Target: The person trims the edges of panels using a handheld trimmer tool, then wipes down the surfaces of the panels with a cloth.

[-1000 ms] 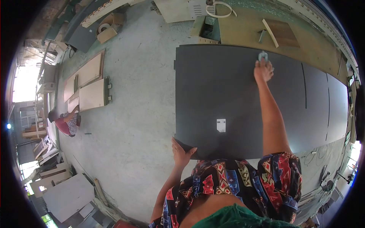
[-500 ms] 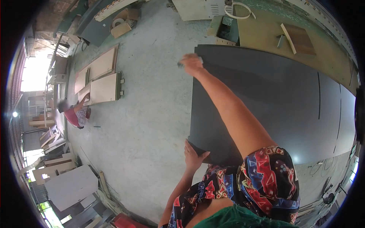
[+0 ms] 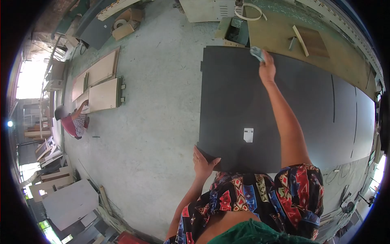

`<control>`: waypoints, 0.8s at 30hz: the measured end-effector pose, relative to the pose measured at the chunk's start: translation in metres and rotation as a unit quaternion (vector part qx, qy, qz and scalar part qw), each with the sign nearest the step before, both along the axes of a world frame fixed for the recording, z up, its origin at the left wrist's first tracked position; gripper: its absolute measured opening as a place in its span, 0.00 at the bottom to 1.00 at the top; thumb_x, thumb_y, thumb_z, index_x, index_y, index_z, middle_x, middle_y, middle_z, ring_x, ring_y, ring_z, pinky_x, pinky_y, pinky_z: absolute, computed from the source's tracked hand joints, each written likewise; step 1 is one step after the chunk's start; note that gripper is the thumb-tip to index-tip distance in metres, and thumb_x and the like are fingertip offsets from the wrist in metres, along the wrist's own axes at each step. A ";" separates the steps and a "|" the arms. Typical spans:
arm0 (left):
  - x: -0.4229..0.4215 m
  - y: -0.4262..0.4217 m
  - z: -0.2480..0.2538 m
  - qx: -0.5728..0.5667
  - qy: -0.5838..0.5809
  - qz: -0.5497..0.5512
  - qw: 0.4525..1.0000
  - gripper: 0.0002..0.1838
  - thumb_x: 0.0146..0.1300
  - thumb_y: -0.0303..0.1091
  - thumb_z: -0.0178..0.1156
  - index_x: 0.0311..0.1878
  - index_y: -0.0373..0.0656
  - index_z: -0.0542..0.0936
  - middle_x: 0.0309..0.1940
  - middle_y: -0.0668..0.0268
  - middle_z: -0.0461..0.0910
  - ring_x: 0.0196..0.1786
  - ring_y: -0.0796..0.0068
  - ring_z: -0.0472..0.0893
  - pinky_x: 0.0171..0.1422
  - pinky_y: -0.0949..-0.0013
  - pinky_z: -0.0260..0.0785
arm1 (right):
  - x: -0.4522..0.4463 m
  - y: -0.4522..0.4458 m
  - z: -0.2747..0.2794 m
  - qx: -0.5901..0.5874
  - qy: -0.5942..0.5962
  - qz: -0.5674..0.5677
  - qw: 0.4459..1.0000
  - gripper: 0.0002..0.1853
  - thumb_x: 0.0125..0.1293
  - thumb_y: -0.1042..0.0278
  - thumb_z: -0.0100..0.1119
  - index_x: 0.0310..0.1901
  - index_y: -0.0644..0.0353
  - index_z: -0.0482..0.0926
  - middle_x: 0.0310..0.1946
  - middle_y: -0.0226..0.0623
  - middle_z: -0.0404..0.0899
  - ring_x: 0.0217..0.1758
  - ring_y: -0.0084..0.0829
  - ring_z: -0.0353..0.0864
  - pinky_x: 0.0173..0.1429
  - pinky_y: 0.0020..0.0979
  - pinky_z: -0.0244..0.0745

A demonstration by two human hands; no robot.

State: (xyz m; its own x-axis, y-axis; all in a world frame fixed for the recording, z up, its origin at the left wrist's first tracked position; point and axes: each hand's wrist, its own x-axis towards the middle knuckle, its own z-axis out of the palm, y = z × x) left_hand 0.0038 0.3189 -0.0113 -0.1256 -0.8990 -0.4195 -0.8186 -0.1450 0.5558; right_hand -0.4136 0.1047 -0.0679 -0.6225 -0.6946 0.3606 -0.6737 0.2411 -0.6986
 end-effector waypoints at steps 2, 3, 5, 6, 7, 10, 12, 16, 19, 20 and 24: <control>0.001 0.000 -0.005 -0.004 0.004 -0.004 1.000 0.67 0.42 0.61 0.72 0.70 0.28 0.41 0.63 0.37 0.58 0.64 0.37 0.62 0.65 0.47 0.59 | -0.011 0.014 -0.005 0.112 0.050 -0.041 0.992 0.26 0.59 0.74 0.52 0.62 0.51 0.69 0.62 0.41 0.67 0.65 0.43 0.67 0.63 0.44 0.65; 0.002 0.000 -0.008 -0.018 0.006 -0.006 1.000 0.67 0.42 0.62 0.72 0.70 0.28 0.41 0.63 0.37 0.58 0.64 0.37 0.63 0.64 0.48 0.60 | -0.012 0.019 -0.009 0.222 0.096 -0.077 0.967 0.26 0.60 0.72 0.53 0.62 0.49 0.68 0.64 0.40 0.65 0.67 0.41 0.64 0.65 0.46 0.62; 0.005 -0.001 -0.013 -0.032 0.006 -0.012 0.999 0.68 0.42 0.63 0.71 0.70 0.28 0.41 0.63 0.37 0.59 0.64 0.37 0.63 0.64 0.48 0.60 | 0.016 0.014 -0.027 0.201 0.193 -0.096 0.956 0.23 0.62 0.60 0.52 0.60 0.51 0.69 0.63 0.36 0.66 0.69 0.37 0.61 0.64 0.52 0.57; 0.007 -0.002 -0.015 -0.038 0.001 -0.016 0.999 0.68 0.41 0.63 0.71 0.70 0.28 0.41 0.63 0.37 0.58 0.64 0.38 0.62 0.64 0.48 0.60 | 0.036 0.008 -0.027 0.220 0.194 -0.050 0.955 0.23 0.63 0.59 0.51 0.60 0.53 0.70 0.63 0.37 0.67 0.70 0.37 0.61 0.63 0.52 0.57; 0.008 -0.003 -0.015 -0.043 -0.004 -0.021 0.999 0.68 0.41 0.63 0.71 0.70 0.29 0.41 0.63 0.37 0.58 0.65 0.38 0.62 0.65 0.48 0.60 | 0.070 0.004 -0.020 0.176 0.203 -0.029 0.963 0.22 0.62 0.60 0.51 0.58 0.54 0.72 0.62 0.38 0.68 0.69 0.37 0.61 0.62 0.50 0.57; 0.007 -0.012 -0.008 0.019 -0.001 -0.010 1.000 0.70 0.42 0.61 0.72 0.70 0.26 0.37 0.65 0.35 0.54 0.68 0.39 0.58 0.70 0.51 0.55 | 0.181 -0.004 -0.006 0.094 0.172 0.172 0.965 0.18 0.59 0.69 0.49 0.52 0.55 0.75 0.58 0.40 0.72 0.64 0.40 0.67 0.64 0.51 0.57; 0.008 -0.014 -0.009 0.016 -0.010 -0.017 1.000 0.70 0.42 0.61 0.72 0.70 0.26 0.37 0.65 0.35 0.54 0.68 0.39 0.58 0.70 0.51 0.55 | 0.262 -0.005 -0.050 0.066 0.070 0.335 0.937 0.18 0.51 0.73 0.51 0.47 0.51 0.77 0.48 0.37 0.74 0.58 0.37 0.71 0.61 0.43 0.62; 0.015 -0.016 -0.020 -0.006 -0.011 -0.027 1.000 0.70 0.42 0.61 0.72 0.70 0.26 0.36 0.66 0.35 0.54 0.68 0.40 0.59 0.70 0.52 0.56 | 0.324 0.033 -0.018 0.041 0.050 0.599 0.798 0.16 0.47 0.80 0.53 0.37 0.51 0.80 0.38 0.34 0.79 0.48 0.35 0.77 0.57 0.36 0.66; 0.019 -0.017 -0.029 -0.013 -0.002 -0.024 1.000 0.70 0.42 0.61 0.73 0.70 0.26 0.37 0.65 0.35 0.55 0.67 0.40 0.60 0.69 0.52 0.57 | 0.307 0.043 -0.003 -0.020 -0.076 0.533 0.842 0.15 0.51 0.81 0.53 0.39 0.53 0.81 0.42 0.37 0.81 0.53 0.37 0.77 0.60 0.37 0.70; 0.021 -0.020 -0.033 -0.010 0.003 -0.029 1.000 0.70 0.42 0.61 0.73 0.70 0.26 0.37 0.65 0.35 0.55 0.67 0.40 0.60 0.69 0.52 0.57 | 0.285 0.036 0.000 -0.036 -0.085 0.488 0.868 0.16 0.52 0.81 0.52 0.41 0.54 0.81 0.45 0.39 0.80 0.54 0.39 0.77 0.61 0.37 0.71; 0.028 -0.027 -0.039 -0.041 0.037 -0.014 0.998 0.69 0.39 0.61 0.74 0.71 0.28 0.42 0.65 0.36 0.57 0.68 0.40 0.60 0.68 0.51 0.58 | 0.144 0.034 0.032 -0.081 -0.025 0.238 0.967 0.19 0.55 0.80 0.49 0.47 0.53 0.79 0.47 0.43 0.79 0.51 0.43 0.78 0.56 0.38 0.74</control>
